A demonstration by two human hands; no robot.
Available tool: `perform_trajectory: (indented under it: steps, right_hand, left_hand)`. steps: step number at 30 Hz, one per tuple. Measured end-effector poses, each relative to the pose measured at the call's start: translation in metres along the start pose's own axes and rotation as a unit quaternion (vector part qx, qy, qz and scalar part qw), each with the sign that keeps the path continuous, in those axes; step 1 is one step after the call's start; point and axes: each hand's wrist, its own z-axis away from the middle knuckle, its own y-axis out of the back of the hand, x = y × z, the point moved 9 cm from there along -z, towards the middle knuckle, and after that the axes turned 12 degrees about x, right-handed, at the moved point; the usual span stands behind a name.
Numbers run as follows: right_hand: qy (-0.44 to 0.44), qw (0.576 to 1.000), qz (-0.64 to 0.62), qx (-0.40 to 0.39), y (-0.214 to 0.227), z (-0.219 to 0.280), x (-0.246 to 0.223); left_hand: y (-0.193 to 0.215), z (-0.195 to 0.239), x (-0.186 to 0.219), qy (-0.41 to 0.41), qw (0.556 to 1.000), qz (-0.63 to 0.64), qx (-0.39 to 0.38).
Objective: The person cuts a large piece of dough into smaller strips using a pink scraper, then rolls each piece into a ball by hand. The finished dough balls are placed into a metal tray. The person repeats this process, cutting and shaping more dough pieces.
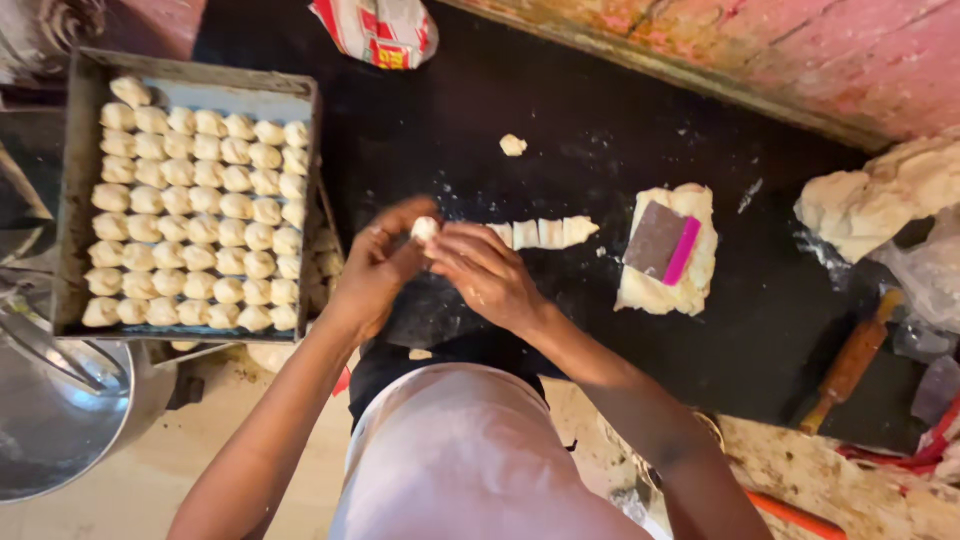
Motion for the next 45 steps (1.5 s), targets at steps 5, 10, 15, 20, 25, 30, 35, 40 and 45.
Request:
perform_trajectory:
  steps: [5,10,15,20,25,30,35,40,45]
  right_hand:
    - [0.001,1.0,-0.014,-0.007,-0.016,-0.011,-0.015]
    - [-0.398,0.883,-0.247,-0.01,-0.055,-0.033,0.035]
    - [-0.53,0.748,-0.4,0.017,-0.131,-0.04,0.006]
    - [-0.007,0.999,-0.044,-0.023,-0.154,-0.092,-0.08]
    - [-0.059,0.99,-0.042,0.117,-0.235,-0.149,-0.02]
    - [-0.161,0.972,-0.123,0.118,-0.32,-0.171,0.041]
    - [-0.366,0.892,-0.247,0.099,-0.256,-0.07,0.054]
    - [-0.292,0.949,0.084,0.083,-0.116,0.047,0.043]
    - [-0.238,0.916,0.32,0.045,-0.065,0.109,0.078]
  left_hand:
    - [0.011,0.011,0.009,0.156,0.981,0.067,-0.091]
    - [0.031,0.014,0.043,-0.039,0.979,-0.099,-0.176]
    - [0.078,0.015,0.059,-0.035,0.984,-0.06,-0.163]
    - [0.154,0.024,0.105,-0.073,0.997,0.01,0.016]
    - [0.227,0.015,0.182,-0.31,0.922,-0.191,0.133]
    - [0.298,-0.052,0.178,-0.409,0.776,-0.392,0.277]
    - [0.27,-0.116,0.136,-0.502,0.594,-0.618,0.112]
    - [0.261,-0.141,0.147,-0.413,0.636,-0.634,0.151]
    - [0.174,-0.09,0.121,-0.513,0.699,-0.482,0.125]
